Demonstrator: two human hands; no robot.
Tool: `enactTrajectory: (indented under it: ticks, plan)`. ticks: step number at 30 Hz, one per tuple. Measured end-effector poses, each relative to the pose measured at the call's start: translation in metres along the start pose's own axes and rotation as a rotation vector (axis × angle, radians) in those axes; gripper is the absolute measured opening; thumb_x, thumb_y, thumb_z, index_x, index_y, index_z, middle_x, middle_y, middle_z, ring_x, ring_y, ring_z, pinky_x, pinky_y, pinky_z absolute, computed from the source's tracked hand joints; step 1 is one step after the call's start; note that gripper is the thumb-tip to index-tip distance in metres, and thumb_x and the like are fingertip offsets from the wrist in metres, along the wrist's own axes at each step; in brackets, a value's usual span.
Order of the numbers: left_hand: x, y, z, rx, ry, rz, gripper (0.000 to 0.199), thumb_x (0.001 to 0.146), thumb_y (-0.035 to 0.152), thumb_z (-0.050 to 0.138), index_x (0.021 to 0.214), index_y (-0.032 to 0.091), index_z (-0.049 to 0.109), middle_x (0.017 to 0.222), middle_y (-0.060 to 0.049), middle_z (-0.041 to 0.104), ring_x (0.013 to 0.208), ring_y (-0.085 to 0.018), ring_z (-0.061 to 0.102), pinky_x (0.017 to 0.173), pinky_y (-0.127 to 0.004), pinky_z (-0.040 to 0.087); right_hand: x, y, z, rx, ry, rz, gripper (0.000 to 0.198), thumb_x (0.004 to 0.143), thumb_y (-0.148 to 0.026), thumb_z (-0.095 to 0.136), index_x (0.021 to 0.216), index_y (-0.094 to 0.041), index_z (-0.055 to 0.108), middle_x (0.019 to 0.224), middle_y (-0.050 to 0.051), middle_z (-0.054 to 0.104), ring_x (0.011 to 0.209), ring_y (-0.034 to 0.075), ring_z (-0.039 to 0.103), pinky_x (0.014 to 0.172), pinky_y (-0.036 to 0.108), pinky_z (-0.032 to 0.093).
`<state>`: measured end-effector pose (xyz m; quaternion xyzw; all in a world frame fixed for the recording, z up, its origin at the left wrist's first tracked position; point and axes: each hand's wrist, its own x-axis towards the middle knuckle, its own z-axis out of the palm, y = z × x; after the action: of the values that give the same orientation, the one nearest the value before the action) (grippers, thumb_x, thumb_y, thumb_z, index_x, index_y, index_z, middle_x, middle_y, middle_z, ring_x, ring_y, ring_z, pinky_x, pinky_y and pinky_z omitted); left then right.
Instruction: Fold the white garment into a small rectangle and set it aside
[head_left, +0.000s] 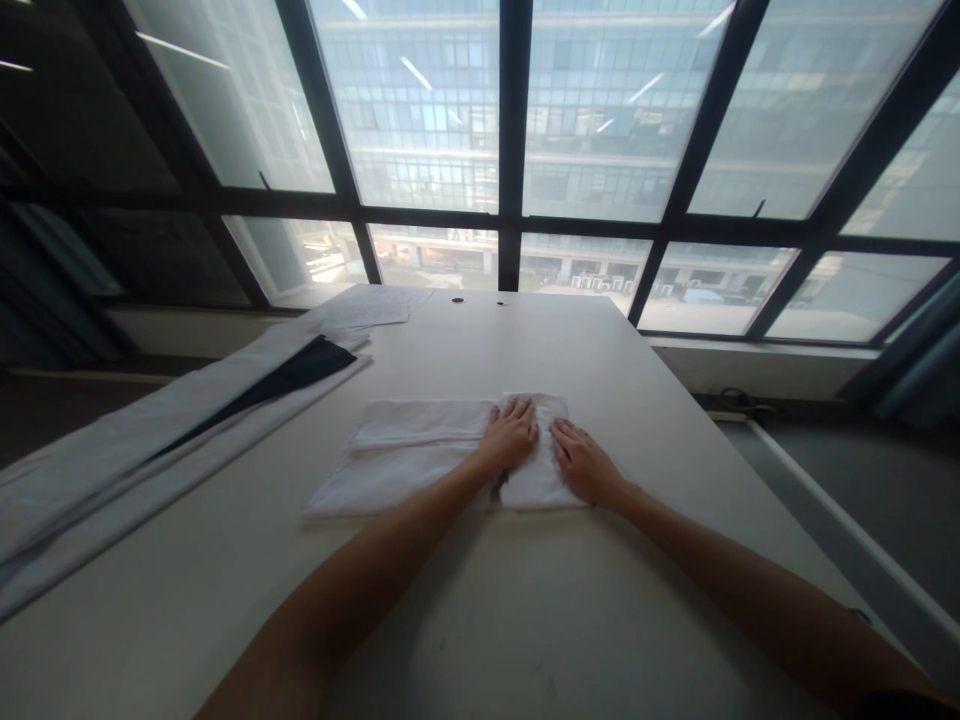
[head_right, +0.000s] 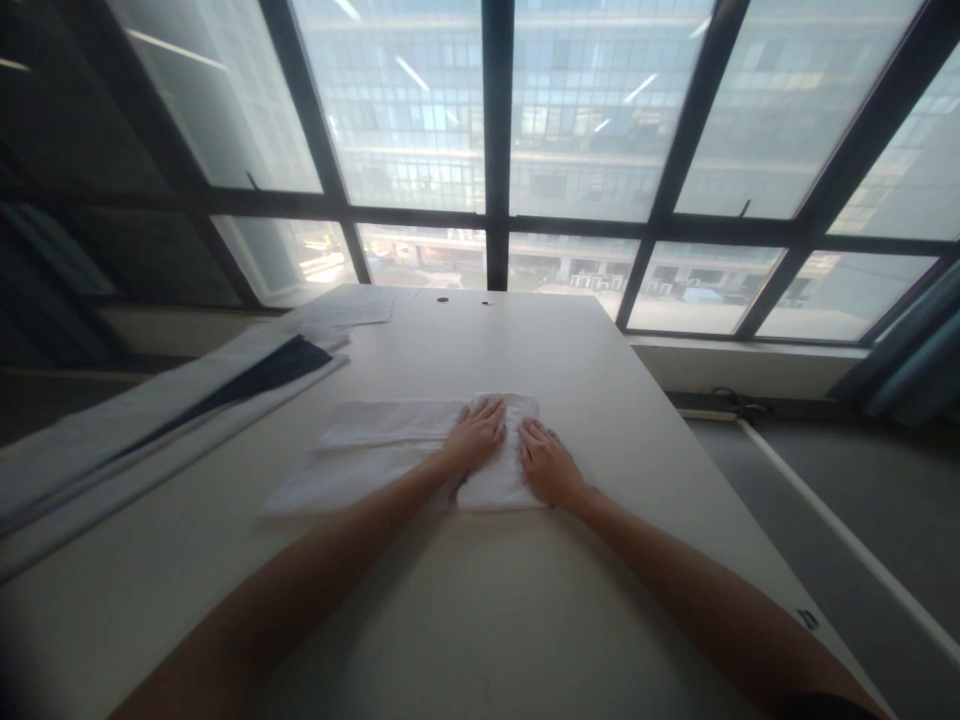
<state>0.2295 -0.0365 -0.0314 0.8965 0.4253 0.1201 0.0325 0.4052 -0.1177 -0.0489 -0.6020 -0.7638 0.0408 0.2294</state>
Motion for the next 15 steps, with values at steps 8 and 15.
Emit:
enactTrajectory:
  ticks: [8, 15]
  plan:
    - [-0.0003, 0.0011, -0.0017, -0.010, -0.011, -0.008, 0.052, 0.105, 0.034, 0.030, 0.154, 0.019, 0.038, 0.164, -0.010, 0.032, 0.152, -0.030, 0.023, 0.119, -0.060, 0.023, 0.0000, -0.0014, -0.0010, -0.015, -0.031, 0.015, 0.049, 0.101, -0.024, 0.037, 0.145, -0.009, 0.052, 0.154, 0.018, 0.045, 0.146, 0.025, 0.038, 0.121, 0.044, 0.028]
    - [-0.0003, 0.0001, -0.0003, -0.009, 0.004, -0.004, 0.052, 0.105, 0.035, 0.030, 0.153, 0.018, 0.040, 0.163, -0.009, 0.033, 0.152, -0.030, 0.024, 0.119, -0.059, 0.023, -0.0006, -0.0020, -0.0015, -0.017, -0.026, 0.008, 0.048, 0.100, -0.023, 0.038, 0.144, -0.009, 0.053, 0.154, 0.019, 0.046, 0.145, 0.026, 0.039, 0.121, 0.046, 0.029]
